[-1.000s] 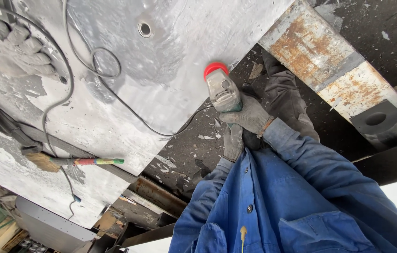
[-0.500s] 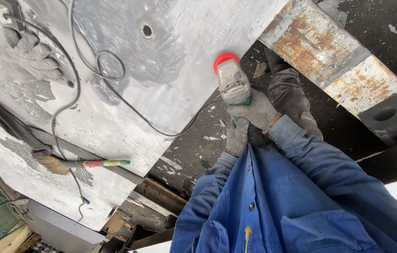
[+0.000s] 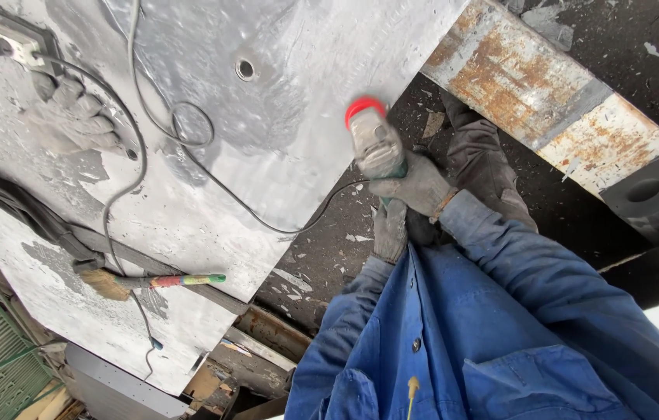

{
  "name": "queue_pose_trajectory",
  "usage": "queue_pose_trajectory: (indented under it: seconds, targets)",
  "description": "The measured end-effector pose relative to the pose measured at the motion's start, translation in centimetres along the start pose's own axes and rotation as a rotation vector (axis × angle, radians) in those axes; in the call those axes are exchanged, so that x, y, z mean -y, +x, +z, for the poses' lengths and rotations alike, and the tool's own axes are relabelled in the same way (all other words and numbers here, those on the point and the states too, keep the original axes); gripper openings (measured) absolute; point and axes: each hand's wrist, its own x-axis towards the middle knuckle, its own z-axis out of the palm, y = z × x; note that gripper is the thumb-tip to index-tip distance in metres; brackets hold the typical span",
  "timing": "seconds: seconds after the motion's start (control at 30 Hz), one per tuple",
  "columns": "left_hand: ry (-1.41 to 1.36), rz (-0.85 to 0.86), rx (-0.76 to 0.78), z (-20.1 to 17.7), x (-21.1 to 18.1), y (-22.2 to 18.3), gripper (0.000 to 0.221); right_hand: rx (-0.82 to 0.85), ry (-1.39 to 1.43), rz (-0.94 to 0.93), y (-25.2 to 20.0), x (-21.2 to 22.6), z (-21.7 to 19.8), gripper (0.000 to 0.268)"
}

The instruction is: Grinding the surface of a large metal plate using an electric angle grinder.

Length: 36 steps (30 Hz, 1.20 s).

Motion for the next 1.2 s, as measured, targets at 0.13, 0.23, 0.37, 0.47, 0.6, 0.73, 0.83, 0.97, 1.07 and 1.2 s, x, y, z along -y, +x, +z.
queue_pose_trajectory:
  seconds: [0.13,0.23,0.37,0.47,0.6,0.73,0.83,0.97,1.07,1.2]
  targets:
    - [0.026,-0.033,-0.067,-2.2,3.4,0.3,0.045,0.086,-0.028,-0.045,1.0,-2.5,0.5,0.065]
    - [0.029,-0.060,-0.052,-1.9,2.2,0.3,0.043,0.076,-0.057,0.032,1.0,-2.2,0.1,0.060]
    - [0.070,-0.039,0.004,-0.9,-0.1,0.1,0.047,0.033,0.006,0.024,0.8,-1.7,-0.1,0.056]
    - [0.117,-0.048,-0.001,-1.7,0.7,0.3,0.048,0.063,0.016,-0.007,1.0,-2.2,0.3,0.056]
    - [0.130,-0.030,0.011,-2.0,-0.1,0.3,0.045,0.029,0.037,0.019,1.0,-1.8,0.3,0.058]
    - [0.149,-0.011,0.033,-0.3,-1.3,1.0,0.044,-0.018,0.006,0.018,1.6,-1.8,-0.8,0.061]
    - [0.189,0.010,0.075,-0.3,-1.1,1.2,0.052,-0.014,0.019,-0.029,1.4,-0.5,-0.6,0.060]
    - [0.127,-0.028,-0.021,0.2,-2.0,1.9,0.046,-0.028,0.026,0.049,1.7,-0.5,-1.2,0.069]
    - [0.151,-0.020,0.011,2.1,-3.8,2.8,0.046,-0.101,0.002,0.053,2.5,0.9,-2.7,0.072]
    - [0.177,0.005,0.107,5.7,-6.7,4.5,0.051,-0.278,0.133,-0.004,-0.2,10.0,-4.2,0.077]
